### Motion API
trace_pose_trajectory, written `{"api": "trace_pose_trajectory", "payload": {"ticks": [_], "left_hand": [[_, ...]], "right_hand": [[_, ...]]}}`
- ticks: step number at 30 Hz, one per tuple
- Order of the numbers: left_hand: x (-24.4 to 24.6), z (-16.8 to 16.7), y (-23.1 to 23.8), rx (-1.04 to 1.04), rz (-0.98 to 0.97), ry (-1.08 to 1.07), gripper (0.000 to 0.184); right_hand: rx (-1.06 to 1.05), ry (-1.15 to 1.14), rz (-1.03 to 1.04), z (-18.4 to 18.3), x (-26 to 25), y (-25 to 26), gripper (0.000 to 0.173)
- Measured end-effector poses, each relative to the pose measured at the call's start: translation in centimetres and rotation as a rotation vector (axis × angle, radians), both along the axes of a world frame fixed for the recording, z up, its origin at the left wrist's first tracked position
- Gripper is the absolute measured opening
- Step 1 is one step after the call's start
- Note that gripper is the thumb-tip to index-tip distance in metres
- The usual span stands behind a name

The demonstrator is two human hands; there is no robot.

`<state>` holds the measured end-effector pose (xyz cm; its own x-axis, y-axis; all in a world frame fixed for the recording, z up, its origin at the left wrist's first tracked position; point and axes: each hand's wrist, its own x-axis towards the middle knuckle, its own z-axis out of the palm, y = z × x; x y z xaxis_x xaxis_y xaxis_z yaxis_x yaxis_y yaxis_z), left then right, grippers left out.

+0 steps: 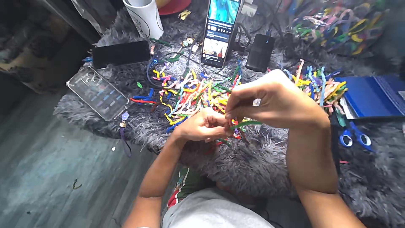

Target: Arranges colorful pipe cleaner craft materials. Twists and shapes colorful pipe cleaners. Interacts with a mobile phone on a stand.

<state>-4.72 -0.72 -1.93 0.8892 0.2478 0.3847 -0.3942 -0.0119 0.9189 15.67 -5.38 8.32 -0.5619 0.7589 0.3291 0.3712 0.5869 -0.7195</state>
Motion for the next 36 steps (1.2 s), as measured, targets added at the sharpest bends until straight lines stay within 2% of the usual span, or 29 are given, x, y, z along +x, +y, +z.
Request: {"api": "trace_pose_trajectory", "payload": {"ticks": [6,9,11,14,18,22,27,31,33,36], "left_hand": [[0.6,-0.2,-0.4,0.178,0.369,0.07,0.014],[0.9,0.1,-0.7,0.129,0.501,0.044,0.015],[0.7,0.4,-0.8,0.016,0.465,0.017,0.015],[0.4,0.4,-0.4,-0.16,0.287,-0.081,0.016],[0.1,0.3,-0.2,-0.381,0.101,-0.222,0.026],[0.0,0.3,-0.1,-0.515,0.073,-0.272,0.023],[-0.2,0.3,-0.2,-0.522,0.04,-0.299,0.025],[-0.4,0.2,-0.3,-0.535,0.116,-0.276,0.023],[-0.3,0.0,0.0,-0.553,0.143,-0.295,0.016],[-0.1,-0.2,0.1,-0.543,0.257,-0.306,0.012]], "right_hand": [[0.215,-0.266,-0.227,0.3,-1.2,-1.8,0.009],[0.276,-0.342,-0.283,0.2,-1.6,-2.2,0.013],[0.315,-0.343,-0.3,0.1,-1.9,-2.2,0.013],[0.375,-0.259,-0.299,0.1,-2.2,-2.0,0.016],[0.479,-0.137,-0.263,-0.2,-2.7,-1.9,0.023],[0.502,-0.071,-0.161,-0.9,-3.2,-1.8,0.021],[0.464,0.002,-0.097,-0.8,-2.8,-1.4,0.022],[0.382,0.069,-0.06,-0.8,-2.2,-0.8,0.023],[0.31,0.108,-0.01,-1.1,-1.9,-0.3,0.021],[0.254,0.164,0.048,-1.6,-1.5,0.7,0.018]]}}
